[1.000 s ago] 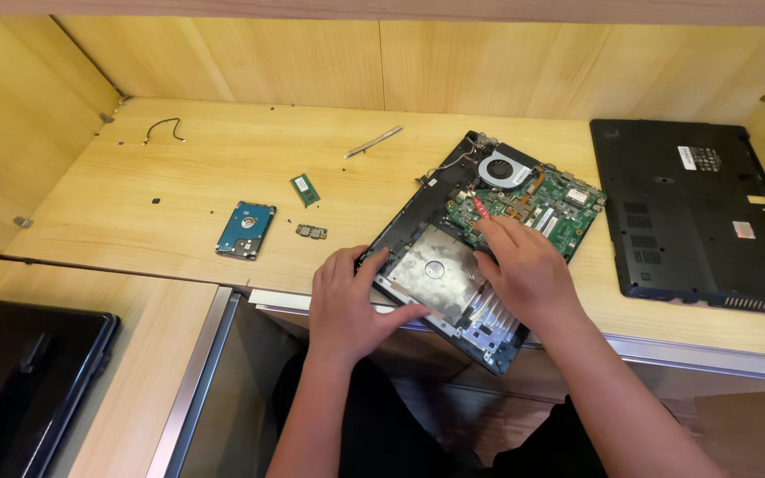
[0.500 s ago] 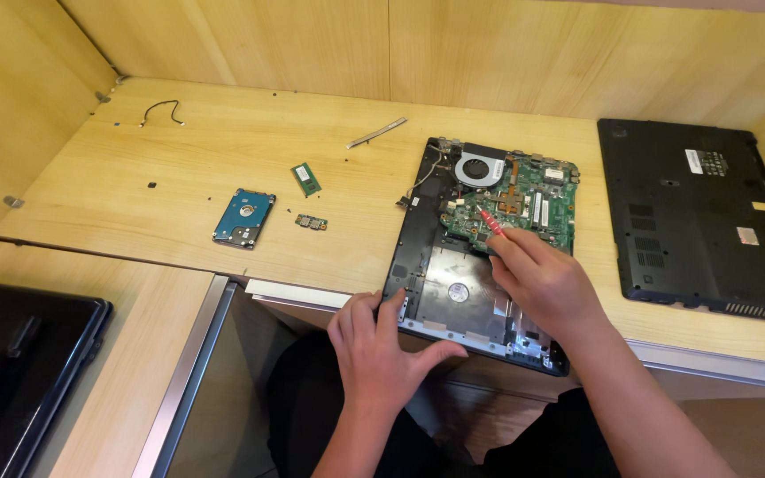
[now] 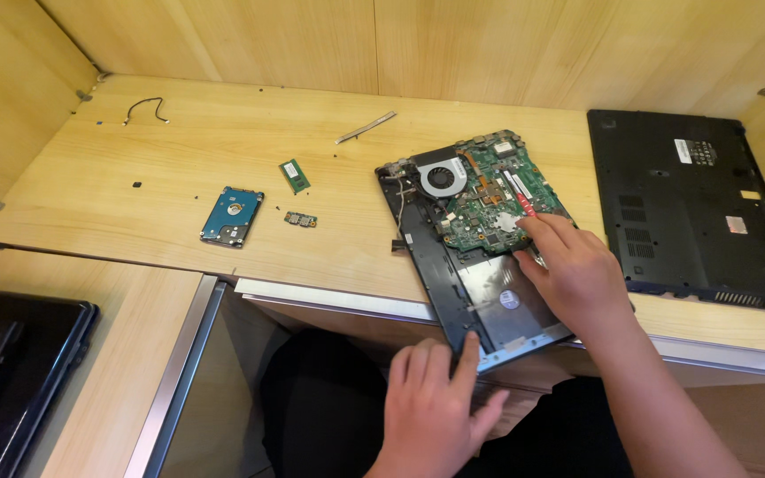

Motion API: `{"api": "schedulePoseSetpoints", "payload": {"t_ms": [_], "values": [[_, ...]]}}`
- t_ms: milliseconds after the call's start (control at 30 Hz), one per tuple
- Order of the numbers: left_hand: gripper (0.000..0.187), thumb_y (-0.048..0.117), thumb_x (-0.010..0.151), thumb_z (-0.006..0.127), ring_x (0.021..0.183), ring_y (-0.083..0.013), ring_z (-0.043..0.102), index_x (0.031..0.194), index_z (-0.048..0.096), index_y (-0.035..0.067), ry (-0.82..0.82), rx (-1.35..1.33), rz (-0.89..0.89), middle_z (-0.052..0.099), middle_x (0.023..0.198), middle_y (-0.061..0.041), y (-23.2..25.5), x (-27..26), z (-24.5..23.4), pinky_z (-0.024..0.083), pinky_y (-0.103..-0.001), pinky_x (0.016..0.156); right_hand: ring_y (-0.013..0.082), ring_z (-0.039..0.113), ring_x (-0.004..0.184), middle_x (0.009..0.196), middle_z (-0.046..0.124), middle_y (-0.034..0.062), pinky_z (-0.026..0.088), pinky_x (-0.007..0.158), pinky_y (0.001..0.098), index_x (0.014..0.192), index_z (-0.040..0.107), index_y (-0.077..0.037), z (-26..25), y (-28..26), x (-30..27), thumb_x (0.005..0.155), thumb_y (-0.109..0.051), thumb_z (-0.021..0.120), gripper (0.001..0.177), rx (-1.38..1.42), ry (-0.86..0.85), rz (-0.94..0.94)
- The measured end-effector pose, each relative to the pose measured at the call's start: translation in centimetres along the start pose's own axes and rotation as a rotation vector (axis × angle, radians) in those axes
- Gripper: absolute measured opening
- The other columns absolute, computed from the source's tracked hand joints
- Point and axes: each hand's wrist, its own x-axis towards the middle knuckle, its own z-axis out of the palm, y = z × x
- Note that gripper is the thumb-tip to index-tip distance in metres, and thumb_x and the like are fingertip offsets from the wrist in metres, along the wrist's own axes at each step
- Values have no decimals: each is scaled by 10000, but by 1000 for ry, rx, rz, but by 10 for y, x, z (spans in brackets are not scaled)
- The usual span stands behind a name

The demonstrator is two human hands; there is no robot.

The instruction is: The person uses a red screwdriver to unscrew and remove components from a disassembled laptop motherboard. They remove a small circuit board and place it on the desk next to a hard drive and RAM stick.

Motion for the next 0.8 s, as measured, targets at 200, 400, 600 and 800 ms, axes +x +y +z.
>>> {"api": "schedulePoseSetpoints", "payload": {"t_ms": [200,400,600,800], "values": [[401,434,1077,804,880,-271,702,1321,793,116,203,-107,182,732,966,-42,-66,38,-21,507,-454,771,242,780,1215,1354,753,58,597,973,394,1417,709,-111,-15,-48,23,979,-169,899,481,424,-107,197],[1042,644,840,904,1631,-484,503,1674,600,99,-14,-120,-119,621,1612,-256,-133,84,8,438,-651,1268,182,846,1060,1284,716,-24,691,890,345,1424,702,-162,33,-60,52,944,-257,918,535,214,15,-33],[1322,935,767,781,1746,-404,344,1780,466,145,-183,-91,-183,532,1740,-225,-124,85,3,290,-611,1372,151,829,871,1220,684,-94,679,767,322,1418,724,-228,31,-68,60,1008,-358,745,431,-104,67,-202],[1278,919,752,798,1748,-408,346,1735,537,144,-216,-106,-197,538,1745,-225,-123,88,-3,290,-631,1366,220,830,757,1312,713,-62,683,689,387,1445,728,-219,40,-55,64,968,-561,767,589,-96,101,-149]]}}
